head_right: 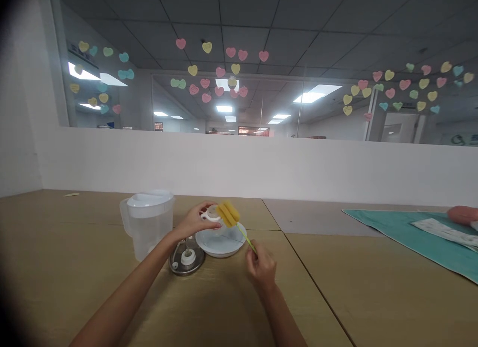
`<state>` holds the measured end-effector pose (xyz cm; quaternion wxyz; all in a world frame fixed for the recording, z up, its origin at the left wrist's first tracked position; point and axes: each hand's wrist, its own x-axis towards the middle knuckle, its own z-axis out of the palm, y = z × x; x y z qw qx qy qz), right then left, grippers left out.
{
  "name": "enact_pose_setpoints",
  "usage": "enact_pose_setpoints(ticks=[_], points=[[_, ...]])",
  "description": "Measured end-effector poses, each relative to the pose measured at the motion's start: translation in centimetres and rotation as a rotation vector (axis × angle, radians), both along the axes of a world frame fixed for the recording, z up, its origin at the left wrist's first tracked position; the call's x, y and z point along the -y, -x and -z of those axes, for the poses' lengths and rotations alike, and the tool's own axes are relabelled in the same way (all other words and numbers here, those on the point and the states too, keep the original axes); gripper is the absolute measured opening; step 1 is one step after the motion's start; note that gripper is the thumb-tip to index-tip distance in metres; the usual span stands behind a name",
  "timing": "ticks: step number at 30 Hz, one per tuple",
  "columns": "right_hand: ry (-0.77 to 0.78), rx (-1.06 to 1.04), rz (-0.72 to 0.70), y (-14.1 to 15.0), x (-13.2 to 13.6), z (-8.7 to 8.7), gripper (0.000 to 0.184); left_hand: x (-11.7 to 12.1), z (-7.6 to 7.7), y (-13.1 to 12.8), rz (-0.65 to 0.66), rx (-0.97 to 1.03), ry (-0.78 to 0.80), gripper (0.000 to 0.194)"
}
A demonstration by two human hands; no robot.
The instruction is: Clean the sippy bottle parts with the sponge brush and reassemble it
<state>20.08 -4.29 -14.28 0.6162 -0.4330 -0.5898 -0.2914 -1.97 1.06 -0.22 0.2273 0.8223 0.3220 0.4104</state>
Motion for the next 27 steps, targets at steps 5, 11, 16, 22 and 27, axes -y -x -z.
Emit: enact_pose_setpoints(ticks=[5, 11, 16, 22, 27], points=[[-0.057, 0.204, 0.001, -0.4, 0.2, -0.8, 0.012, -1.3, 0.6, 1.1, -0.223, -0.324, -0.436, 0.049], [-0.040, 0.391, 0.051, -0.9, 0.0, -0.6, 0.011, -0.8, 2.2, -0.1, -0.254, -0.745, -0.699, 0.036], [0.012, 0.401, 0.079, -0.3, -0.1, -0.2, 0.015, 0.5, 3.5, -2.3, -0.129, -0.790, -0.737, 0.038], [0.099, 0.319, 0.069, -0.3, -0.2, -0.2, 0.019, 0.5, 3.3, -2.5, -0.086, -0.689, -0.685, 0.049], [0.171, 0.274, 0.088, -1.2, -0.5, -0.4, 0.020, -1.7, 3.5, -0.9, -0.212, -0.666, -0.752, 0.046]])
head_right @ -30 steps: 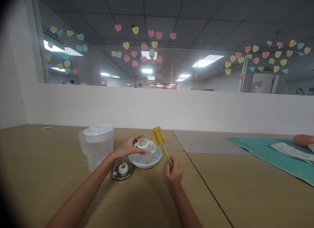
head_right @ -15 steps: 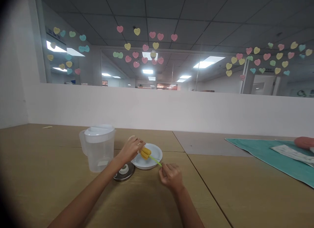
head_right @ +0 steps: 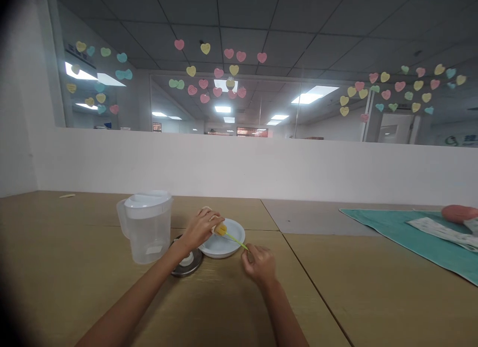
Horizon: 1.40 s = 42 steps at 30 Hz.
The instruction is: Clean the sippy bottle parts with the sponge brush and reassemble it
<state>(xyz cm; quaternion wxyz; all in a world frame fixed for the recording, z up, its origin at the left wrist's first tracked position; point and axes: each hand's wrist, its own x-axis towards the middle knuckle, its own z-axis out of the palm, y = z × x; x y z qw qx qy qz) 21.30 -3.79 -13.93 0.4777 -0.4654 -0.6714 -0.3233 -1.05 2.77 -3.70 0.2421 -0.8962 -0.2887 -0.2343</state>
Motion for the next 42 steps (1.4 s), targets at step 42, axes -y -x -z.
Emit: enact_pose_setpoints(ticks=[42], points=[[0.914, -0.007, 0.185, -0.2, -0.3, 0.5, 0.028, 6.4, -2.7, -1.6, 0.044, -0.239, 0.801, 0.080]])
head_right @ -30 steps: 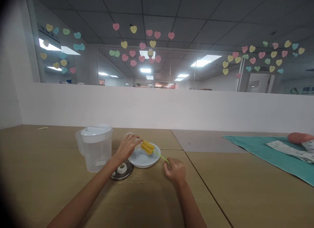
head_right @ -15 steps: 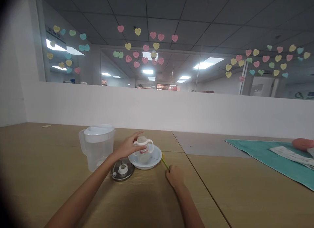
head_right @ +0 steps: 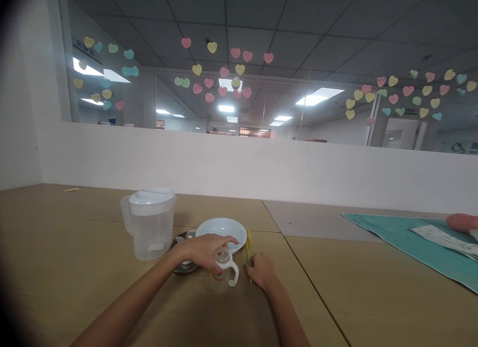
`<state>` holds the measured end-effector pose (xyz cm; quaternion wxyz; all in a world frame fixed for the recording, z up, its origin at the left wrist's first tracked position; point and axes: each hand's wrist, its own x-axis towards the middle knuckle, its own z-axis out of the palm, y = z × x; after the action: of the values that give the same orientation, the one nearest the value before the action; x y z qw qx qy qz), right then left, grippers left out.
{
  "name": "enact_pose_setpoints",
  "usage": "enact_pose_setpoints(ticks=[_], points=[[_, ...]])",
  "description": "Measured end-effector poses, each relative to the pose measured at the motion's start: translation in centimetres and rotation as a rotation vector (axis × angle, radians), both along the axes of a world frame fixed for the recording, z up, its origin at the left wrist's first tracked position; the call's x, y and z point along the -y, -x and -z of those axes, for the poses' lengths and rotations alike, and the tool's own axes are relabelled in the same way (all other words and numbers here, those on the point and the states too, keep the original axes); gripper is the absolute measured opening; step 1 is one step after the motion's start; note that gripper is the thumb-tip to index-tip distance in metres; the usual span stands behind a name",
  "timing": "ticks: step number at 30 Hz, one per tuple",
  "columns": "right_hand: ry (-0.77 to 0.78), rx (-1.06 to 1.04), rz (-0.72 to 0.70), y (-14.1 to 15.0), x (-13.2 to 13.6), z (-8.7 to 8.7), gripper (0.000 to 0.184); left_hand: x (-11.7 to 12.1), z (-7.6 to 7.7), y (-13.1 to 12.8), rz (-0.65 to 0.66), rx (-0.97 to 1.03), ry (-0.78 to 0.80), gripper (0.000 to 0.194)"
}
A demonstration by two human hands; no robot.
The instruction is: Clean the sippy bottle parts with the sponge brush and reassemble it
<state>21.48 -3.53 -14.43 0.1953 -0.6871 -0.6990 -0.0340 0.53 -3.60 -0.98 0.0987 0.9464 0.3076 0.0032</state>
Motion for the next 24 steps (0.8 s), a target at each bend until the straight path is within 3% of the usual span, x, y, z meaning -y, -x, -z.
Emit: enact_pose_setpoints(ticks=[8, 12, 15, 21, 24], points=[[-0.053, -0.037, -0.035, 0.1, 0.1, -0.1, 0.043, -0.8, 0.9, 0.1, -0.068, -0.024, -0.018, 0.077], [-0.145, -0.136, 0.012, -0.2, 0.0, -0.4, 0.036, -0.9, 1.1, 0.0, -0.106, 0.014, -0.043, 0.082], [-0.197, -0.177, -0.043, -0.1, -0.1, -0.2, 0.037, -1.2, 1.5, 0.1, -0.102, 0.052, -0.043, 0.087], [-0.212, -0.192, -0.143, 0.3, -0.4, 0.3, 0.039, -2.6, 1.1, 1.4, -0.083, 0.154, 0.105, 0.091], [-0.245, -0.217, -0.140, 0.5, -0.5, 0.4, 0.037, -4.2, 0.4, 3.0, -0.139, 0.237, 0.162, 0.072]])
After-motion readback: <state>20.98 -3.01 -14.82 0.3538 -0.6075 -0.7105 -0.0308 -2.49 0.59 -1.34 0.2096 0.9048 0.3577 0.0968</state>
